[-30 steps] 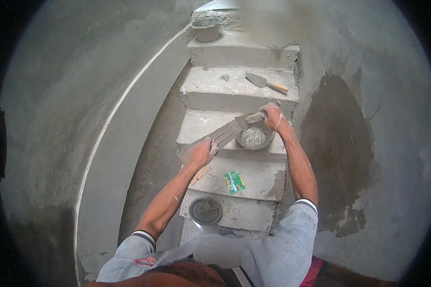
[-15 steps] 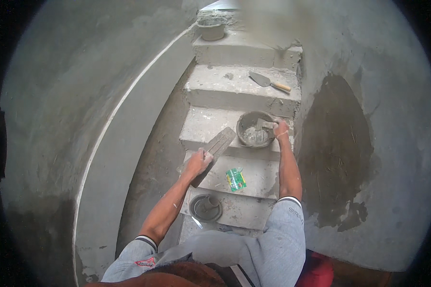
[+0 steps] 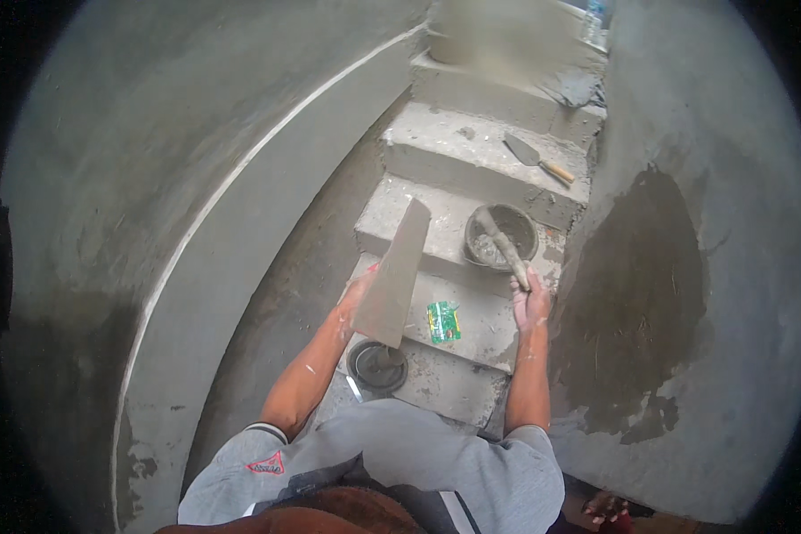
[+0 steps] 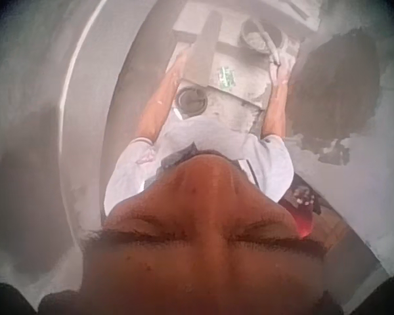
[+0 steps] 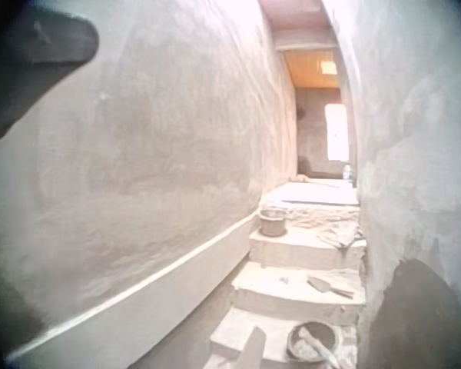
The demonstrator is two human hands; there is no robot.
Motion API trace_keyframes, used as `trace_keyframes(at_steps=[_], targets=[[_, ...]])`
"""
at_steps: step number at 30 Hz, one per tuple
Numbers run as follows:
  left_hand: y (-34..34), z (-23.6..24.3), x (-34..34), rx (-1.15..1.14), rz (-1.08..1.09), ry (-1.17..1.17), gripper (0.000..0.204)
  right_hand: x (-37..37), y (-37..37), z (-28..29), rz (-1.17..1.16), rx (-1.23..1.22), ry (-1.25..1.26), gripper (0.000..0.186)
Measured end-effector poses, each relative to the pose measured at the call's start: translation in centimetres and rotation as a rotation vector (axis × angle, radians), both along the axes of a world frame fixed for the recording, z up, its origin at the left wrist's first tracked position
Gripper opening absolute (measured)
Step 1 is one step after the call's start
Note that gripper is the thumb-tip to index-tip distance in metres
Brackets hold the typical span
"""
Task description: The person applies mortar to the corner and edge of a concrete staircase wall using a trowel. They use a metal straight edge and a scraper to level the plaster and smooth the surfaces along the vertical edges.
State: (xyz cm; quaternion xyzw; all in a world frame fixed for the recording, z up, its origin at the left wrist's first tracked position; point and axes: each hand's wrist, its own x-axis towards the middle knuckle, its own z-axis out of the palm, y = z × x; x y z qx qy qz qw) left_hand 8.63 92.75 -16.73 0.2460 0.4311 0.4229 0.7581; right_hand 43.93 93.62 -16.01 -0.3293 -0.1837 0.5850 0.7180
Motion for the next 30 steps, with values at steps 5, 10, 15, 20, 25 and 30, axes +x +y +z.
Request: trace_keyframes(at_steps=[5, 10, 15, 20, 25, 30], targets=[[-5.5, 1.9, 0.0, -0.063, 0.098, -0.41, 0.024, -7.7, -3.1, 3.1, 0.259, 0.076, 0.017, 0.027], [-9.4, 1.5, -1.1, 0.115, 0.177, -0.245, 0.019, -10.7, -2.6, 3.6, 0.328, 0.126, -0.182, 0.029], [-12.5, 3.4, -1.9, 0.05, 0.365, -0.449, 0.02, -11.1, -1.7, 4.3, 0.324, 0.094, -0.405, 0.024], [-14.0, 4.6, -2.7, 0.057, 0.367, -0.577, 0.02, -11.7, -0.5, 4.1, 0.314, 0.088, -0.511, 0.027], [-14.9, 5.9, -3.4, 0.085, 0.364, -0.634, 0.02, -11.5, 1.4, 3.0, 0.242, 0.097, -0.576, 0.033], [-15.1, 6.1, -3.7, 0.098, 0.372, -0.69, 0.02, -17.4, -3.6, 9.7, 0.203, 0.41, -0.547, 0.046]])
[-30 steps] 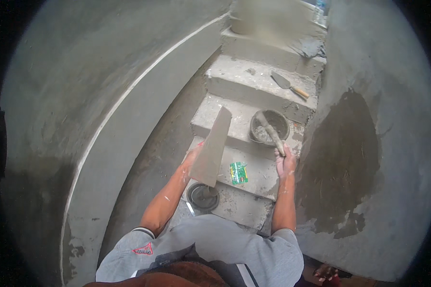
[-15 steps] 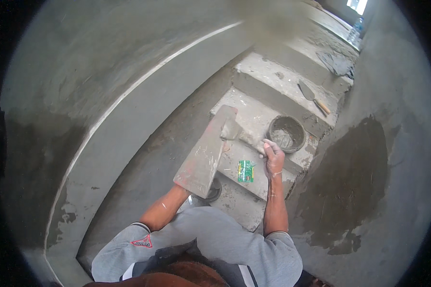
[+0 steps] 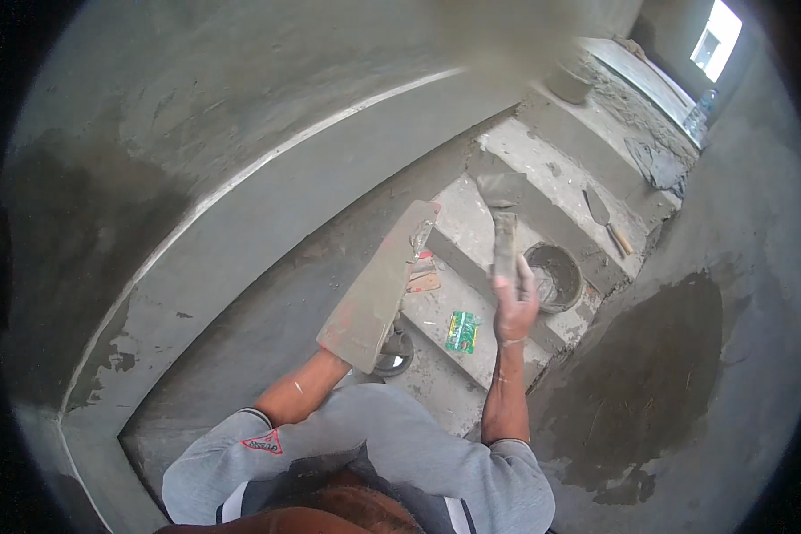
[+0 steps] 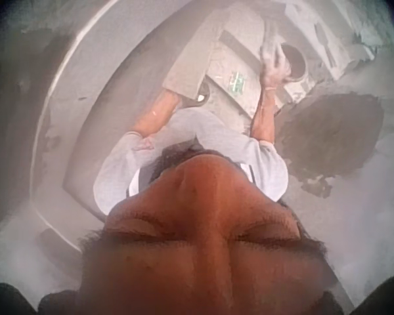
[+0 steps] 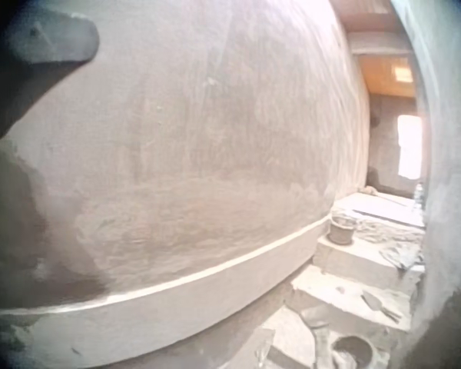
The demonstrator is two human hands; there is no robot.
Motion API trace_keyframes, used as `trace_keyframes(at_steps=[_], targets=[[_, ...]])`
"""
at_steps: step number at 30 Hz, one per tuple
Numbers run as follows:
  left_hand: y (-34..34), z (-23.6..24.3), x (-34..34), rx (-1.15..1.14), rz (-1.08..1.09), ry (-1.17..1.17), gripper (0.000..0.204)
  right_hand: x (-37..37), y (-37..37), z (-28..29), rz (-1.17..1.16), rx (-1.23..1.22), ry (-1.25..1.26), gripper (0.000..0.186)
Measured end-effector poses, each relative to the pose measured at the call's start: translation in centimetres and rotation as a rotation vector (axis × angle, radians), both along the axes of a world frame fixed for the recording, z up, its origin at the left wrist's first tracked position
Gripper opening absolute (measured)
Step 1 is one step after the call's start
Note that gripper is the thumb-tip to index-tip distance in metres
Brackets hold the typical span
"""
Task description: The person applies mortar to the corner and edge of a concrete staircase wall using a trowel. They use a metal straight edge and a scraper to level the plaster and smooth the surfaces along the vertical edges.
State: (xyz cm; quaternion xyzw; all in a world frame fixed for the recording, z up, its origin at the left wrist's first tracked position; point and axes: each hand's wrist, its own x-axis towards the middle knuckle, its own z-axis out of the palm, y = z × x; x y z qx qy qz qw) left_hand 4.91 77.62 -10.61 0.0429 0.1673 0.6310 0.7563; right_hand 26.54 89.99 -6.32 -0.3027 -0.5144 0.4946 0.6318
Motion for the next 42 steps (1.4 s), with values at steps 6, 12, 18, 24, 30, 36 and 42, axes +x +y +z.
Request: trace_keyframes(at_steps=[6, 12, 18, 24, 30, 36, 42], targets=[[-0.8, 0.9, -0.4, 0.019, 0.002, -0.044, 0.021, -3.3, -0.2, -0.8, -0.241, 0.764, -0.785, 0.049], [-2.0, 2.8, 0.0, -0.098, 0.055, 0.036, 0.021, -5.0, 1.0, -5.1, -0.186, 0.834, -0.709, 0.05], [-2.3, 1.2, -0.2, -0.09, 0.074, -0.237, 0.022, -3.7, 2.5, -6.9, -0.183, 0.863, -0.664, 0.044], [-2.8, 5.7, -0.9, 0.003, 0.087, -0.052, 0.027, 2.7, 4.2, -12.9, -0.303, 0.646, -0.901, 0.03], [-5.2, 4.2, -2.8, -0.3, 0.563, 0.319, 0.033, 12.1, 11.7, -19.0, -0.443, -0.365, -0.788, 0.024], [-7.4, 1.6, -7.2, 0.064, 0.59, -0.014, 0.043, 27.3, 23.4, -29.2, -0.364, -0.518, -0.852, 0.026], [-15.2, 0.4, -10.7, 0.105, 0.857, 0.07, 0.046, 18.8, 22.0, -30.5, -0.742, 0.098, -1.464, 0.057]])
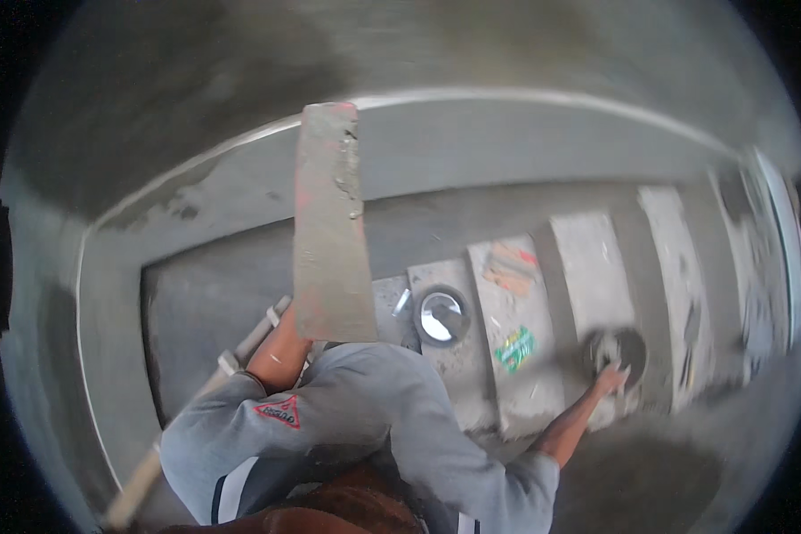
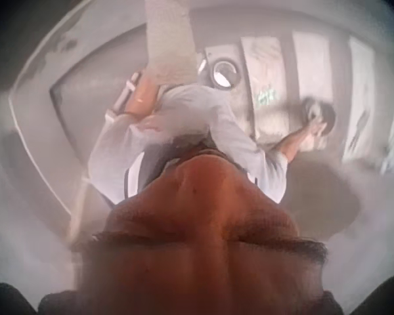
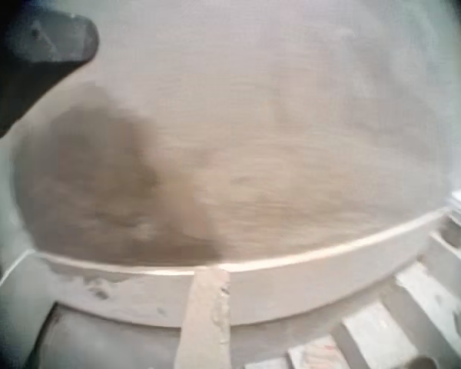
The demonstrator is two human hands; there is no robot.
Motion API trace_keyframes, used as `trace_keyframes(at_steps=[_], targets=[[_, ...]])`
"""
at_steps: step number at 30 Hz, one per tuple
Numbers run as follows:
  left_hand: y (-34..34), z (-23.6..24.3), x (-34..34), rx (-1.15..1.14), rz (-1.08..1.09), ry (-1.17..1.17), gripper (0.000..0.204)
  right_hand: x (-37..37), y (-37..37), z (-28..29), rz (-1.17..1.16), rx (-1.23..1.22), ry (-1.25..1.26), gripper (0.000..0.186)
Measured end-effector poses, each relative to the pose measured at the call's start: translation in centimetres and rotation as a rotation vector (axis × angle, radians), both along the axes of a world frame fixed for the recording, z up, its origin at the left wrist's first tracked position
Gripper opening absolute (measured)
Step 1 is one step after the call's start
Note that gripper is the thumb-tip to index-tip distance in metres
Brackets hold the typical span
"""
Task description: The person applies mortar to the corner and edge of a concrete staircase wall using a trowel. They use a metal straight edge and a scraper to level the plaster and smooth the surfaces along the vertical edges.
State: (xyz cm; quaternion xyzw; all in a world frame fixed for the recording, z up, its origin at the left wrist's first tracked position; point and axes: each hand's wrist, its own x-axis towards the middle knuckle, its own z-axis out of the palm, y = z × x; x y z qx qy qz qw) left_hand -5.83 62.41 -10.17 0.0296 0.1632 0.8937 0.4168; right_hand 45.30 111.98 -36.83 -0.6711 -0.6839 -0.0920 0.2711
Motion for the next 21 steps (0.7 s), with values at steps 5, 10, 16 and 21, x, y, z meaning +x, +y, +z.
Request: trace_keyframes(at_steps=[5, 10, 16, 21], targets=[[-7.3, -1.8, -2.6, 0.056, 0.22, 0.022, 0.048, -16.8, -9.9, -3.8, 0.739, -0.388, 0.202, 0.024], [-14.6, -5.1, -5.2, 0.018, 0.508, 0.093, 0.051, -33.7, -26.1, -3.6, 1.307, -0.922, 0.205, 0.019], [-21.9, -1.9, -8.1, -0.26, 1.043, 0.345, 0.048, -45.8, -33.8, 2.6, 1.508, -1.024, 0.005, 0.025], [-30.0, -2.0, -11.8, -0.679, 1.139, 0.499, 0.043, -53.3, -36.3, 3.3, 1.522, -0.933, -0.134, 0.026]])
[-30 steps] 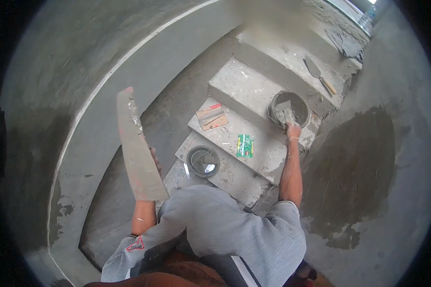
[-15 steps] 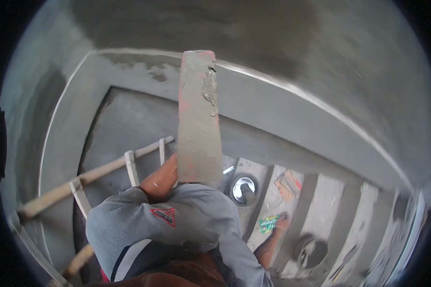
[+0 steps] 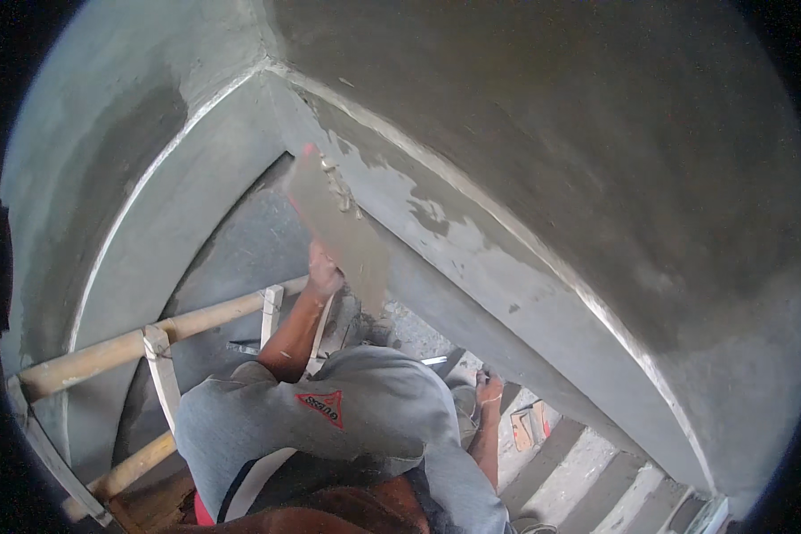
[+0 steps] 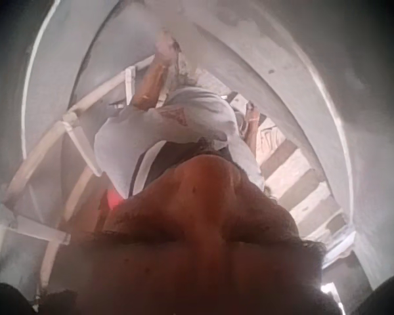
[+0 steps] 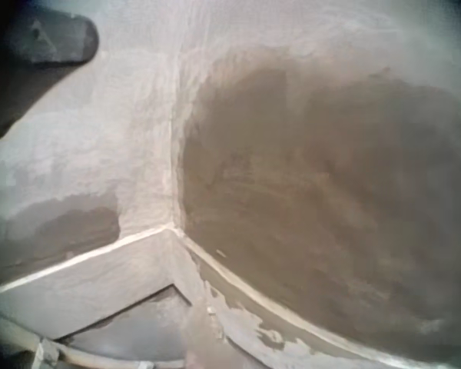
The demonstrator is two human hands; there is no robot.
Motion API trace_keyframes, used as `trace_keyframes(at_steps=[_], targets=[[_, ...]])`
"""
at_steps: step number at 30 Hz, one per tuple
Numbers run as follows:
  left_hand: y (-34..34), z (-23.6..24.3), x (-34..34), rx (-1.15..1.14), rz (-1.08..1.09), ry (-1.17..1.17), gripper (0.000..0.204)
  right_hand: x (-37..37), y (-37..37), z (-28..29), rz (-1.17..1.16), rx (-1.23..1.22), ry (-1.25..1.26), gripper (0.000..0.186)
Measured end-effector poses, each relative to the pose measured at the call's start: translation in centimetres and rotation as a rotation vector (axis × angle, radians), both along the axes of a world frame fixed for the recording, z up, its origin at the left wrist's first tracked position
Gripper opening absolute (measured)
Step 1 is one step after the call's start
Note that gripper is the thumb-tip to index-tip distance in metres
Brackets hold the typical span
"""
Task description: The person applies mortar to the corner and edge of a concrete staircase wall using a trowel. They use a metal straight edge and a scraper to level the plaster and smooth the surfaces along the vertical edges.
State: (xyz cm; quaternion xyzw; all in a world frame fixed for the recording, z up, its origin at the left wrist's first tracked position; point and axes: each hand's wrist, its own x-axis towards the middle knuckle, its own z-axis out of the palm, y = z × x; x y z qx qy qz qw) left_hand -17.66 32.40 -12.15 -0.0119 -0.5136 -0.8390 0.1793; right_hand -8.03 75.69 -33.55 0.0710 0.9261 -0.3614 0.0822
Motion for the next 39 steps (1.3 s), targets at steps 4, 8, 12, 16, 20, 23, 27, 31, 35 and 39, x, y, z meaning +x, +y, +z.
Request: trace_keyframes(at_steps=[4, 8, 12, 16, 20, 23, 27, 31, 35, 39], targets=[[-4.4, 4.0, -2.6, -0.727, 0.024, 0.255, 0.039, -4.4, -4.0, 0.3, 0.045, -0.034, -0.059, 0.029], [-6.4, 7.5, -3.3, -1.253, 0.176, 0.583, 0.028, -5.9, -7.3, -0.3, 0.096, 0.102, -0.148, 0.029], [-6.3, 10.0, -4.6, -1.6, 0.292, 0.606, 0.025, -5.7, -7.3, -3.2, 0.06, -0.042, -0.216, 0.028], [-7.1, 10.1, -6.2, -1.637, 0.348, 0.646, 0.024, -5.3, -5.4, -6.8, 0.047, -0.082, -0.177, 0.025], [-7.5, 11.5, -7.5, -1.699, 0.403, 0.604, 0.023, -4.4, -2.5, -11.8, -0.052, -0.054, -0.198, 0.021], [-7.5, 12.6, -7.8, -1.698, 0.434, 0.612, 0.024, -4.3, -2.3, -12.2, -0.123, -0.261, -0.222, 0.024], [-7.3, 13.1, -8.3, -1.698, 0.407, 0.589, 0.028, -4.0, -3.4, -10.1, -0.155, -0.253, -0.28, 0.026], [-7.2, 13.6, -8.6, -1.809, 0.273, 0.479, 0.025, -3.4, -3.4, -10.0, -0.131, -0.212, -0.291, 0.024], [-7.0, 13.1, -8.9, -1.814, 0.178, 0.432, 0.027, -2.8, -2.3, -13.4, -0.067, -0.222, -0.186, 0.02], [-7.8, 10.5, -8.0, -1.976, 0.162, 0.49, 0.028, -3.3, -3.1, -12.1, -0.007, -0.115, -0.146, 0.023]])
